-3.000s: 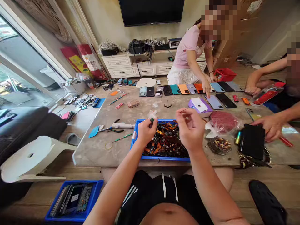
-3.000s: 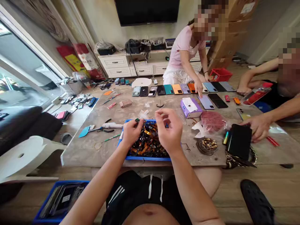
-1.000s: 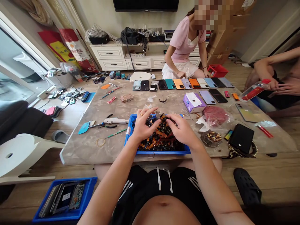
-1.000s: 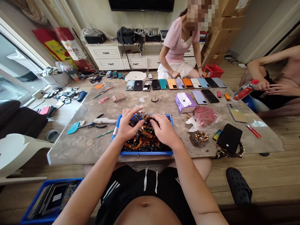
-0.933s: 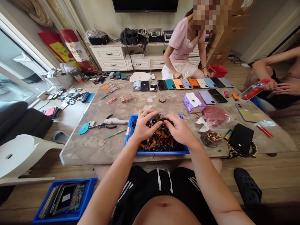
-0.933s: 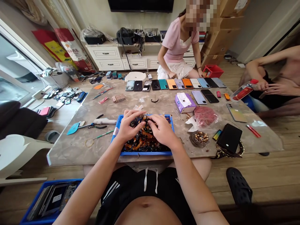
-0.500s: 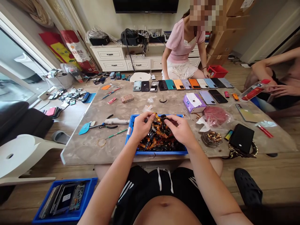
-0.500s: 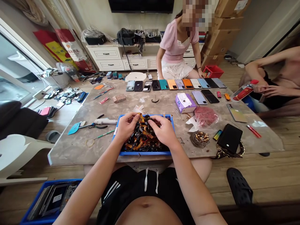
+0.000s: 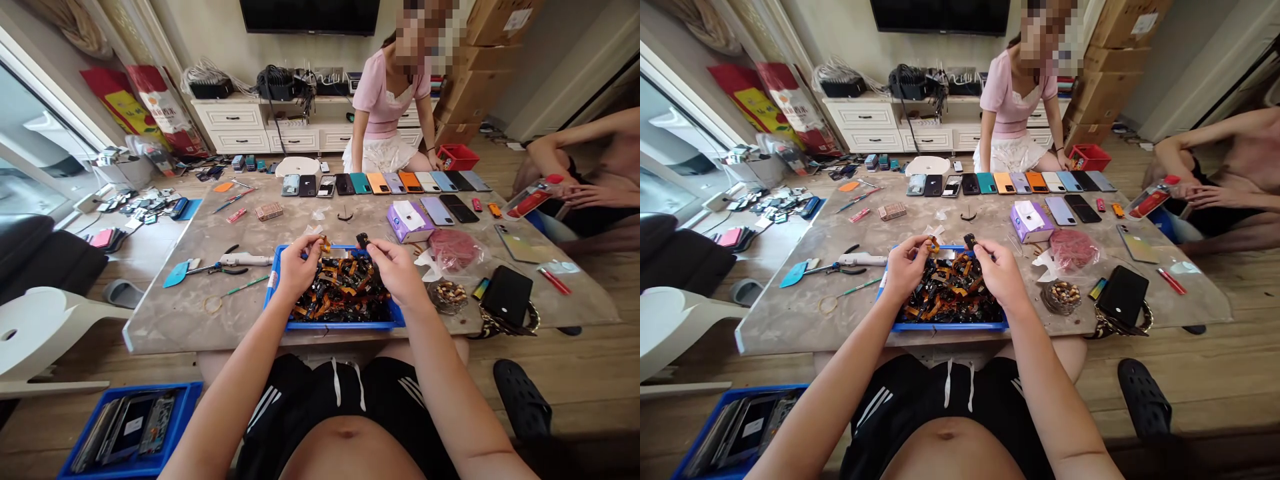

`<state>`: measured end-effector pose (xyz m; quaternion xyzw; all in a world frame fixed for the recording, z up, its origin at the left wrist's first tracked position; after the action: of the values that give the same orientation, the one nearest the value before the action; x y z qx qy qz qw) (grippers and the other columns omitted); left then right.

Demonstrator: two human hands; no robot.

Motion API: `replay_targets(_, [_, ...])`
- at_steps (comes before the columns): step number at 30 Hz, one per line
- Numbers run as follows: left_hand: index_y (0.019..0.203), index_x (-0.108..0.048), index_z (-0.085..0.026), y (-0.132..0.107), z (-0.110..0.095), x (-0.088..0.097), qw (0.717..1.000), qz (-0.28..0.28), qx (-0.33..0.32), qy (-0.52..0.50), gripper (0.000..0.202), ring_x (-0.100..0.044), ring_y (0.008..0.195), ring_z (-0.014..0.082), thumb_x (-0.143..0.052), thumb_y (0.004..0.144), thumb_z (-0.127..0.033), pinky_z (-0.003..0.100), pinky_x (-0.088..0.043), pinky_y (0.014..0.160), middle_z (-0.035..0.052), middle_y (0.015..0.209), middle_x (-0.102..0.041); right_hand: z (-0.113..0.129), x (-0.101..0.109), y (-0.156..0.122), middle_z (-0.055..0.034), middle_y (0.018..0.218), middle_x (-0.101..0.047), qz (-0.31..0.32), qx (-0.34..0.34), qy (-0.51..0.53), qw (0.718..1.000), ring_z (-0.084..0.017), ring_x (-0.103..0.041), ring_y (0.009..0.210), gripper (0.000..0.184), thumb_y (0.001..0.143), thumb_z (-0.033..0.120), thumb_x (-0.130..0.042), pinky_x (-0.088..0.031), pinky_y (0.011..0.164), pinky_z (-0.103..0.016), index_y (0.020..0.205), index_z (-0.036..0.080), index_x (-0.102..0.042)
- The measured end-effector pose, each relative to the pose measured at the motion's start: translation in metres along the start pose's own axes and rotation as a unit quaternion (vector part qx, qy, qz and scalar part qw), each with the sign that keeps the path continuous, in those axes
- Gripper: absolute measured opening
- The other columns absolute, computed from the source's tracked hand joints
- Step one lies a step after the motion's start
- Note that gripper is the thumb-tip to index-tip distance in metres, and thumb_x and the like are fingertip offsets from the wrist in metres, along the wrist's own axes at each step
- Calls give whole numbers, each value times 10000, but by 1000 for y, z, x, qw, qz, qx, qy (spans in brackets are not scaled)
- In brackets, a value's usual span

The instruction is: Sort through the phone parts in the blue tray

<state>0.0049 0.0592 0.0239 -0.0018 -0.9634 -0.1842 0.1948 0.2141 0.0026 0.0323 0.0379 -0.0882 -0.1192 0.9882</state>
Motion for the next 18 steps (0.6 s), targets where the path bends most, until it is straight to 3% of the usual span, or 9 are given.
replay_targets(3, [1042, -742, -212, 1, 3, 1, 1000, -19, 15, -10, 309, -651, 744, 165, -574, 924, -444, 312, -512, 713, 56, 915, -794, 6, 10, 0, -119, 1298, -736, -54, 50, -106, 992, -286, -657, 1190, 372, 924, 412, -586, -510, 1018, -468, 1189, 205, -745])
replay_targets(5, [1049, -736, -215, 2, 4, 2, 999, -29, 22, -13, 302, -663, 756, 162, -574, 923, -436, 304, -508, 715, 48, 916, -798, 12, 12, -3, -120, 1297, -727, -64, 83, -174, 979, -295, -636, 1201, 366, 940, 384, -571, -482, 1044, -501, 1230, 220, -723])
replay_targets(7, [1047, -730, -222, 2, 4, 4, 999, -44, 27, -4, 288, -668, 761, 160, -573, 924, -430, 301, -504, 720, 37, 893, -796, 16, 8, -8, -95, 1211, -752, -23, 107, -233, 966, -291, -629, 1160, 288, 951, 352, -568, -447, 1078, -519, 1146, 240, -748])
replay_targets(9, [1051, -721, -228, 2, 5, 8, 997, -73, 33, 21, 274, -662, 750, 161, -574, 924, -422, 309, -503, 734, 31, 877, -793, 15, -1, -15, -74, 1146, -760, 55, 115, -287, 949, -295, -605, 1135, 219, 944, 349, -603, -428, 1091, -526, 1046, 253, -771])
replay_targets(12, [993, -710, -231, 2, 6, 14, 990, -111, 50, 71, 235, -650, 758, 174, -573, 920, -408, 335, -503, 783, 36, 881, -788, 4, -13, -26, -80, 1221, -724, 151, 96, -362, 915, -339, -527, 1183, 245, 876, 389, -722, -424, 1076, -560, 1073, 254, -778])
replay_targets(15, [868, -696, -238, 3, 6, 15, 985, -99, 59, 128, 184, -645, 804, 203, -573, 895, -371, 366, -492, 834, 45, 868, -772, -9, -21, -33, -92, 1309, -679, 173, 76, -408, 893, -368, -476, 1214, 306, 831, 366, -776, -424, 1042, -587, 1117, 256, -771])
replay_targets(18, [771, -672, -246, 4, 6, 12, 979, -71, 60, 183, 150, -634, 827, 236, -587, 855, -337, 405, -478, 879, 54, 822, -746, -15, -24, -33, -93, 1296, -690, 156, 86, -418, 891, -360, -478, 1191, 240, 868, 333, -737, -430, 1000, -575, 1092, 256, -775])
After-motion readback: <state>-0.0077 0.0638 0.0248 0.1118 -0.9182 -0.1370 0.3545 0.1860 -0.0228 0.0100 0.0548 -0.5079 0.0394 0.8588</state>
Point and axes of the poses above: each hand's wrist, its own y-axis towards the middle knuckle, its own x-axis out of the back of the hand, z = x × y, the point moved 6 cm from there along y, towards the middle knuckle
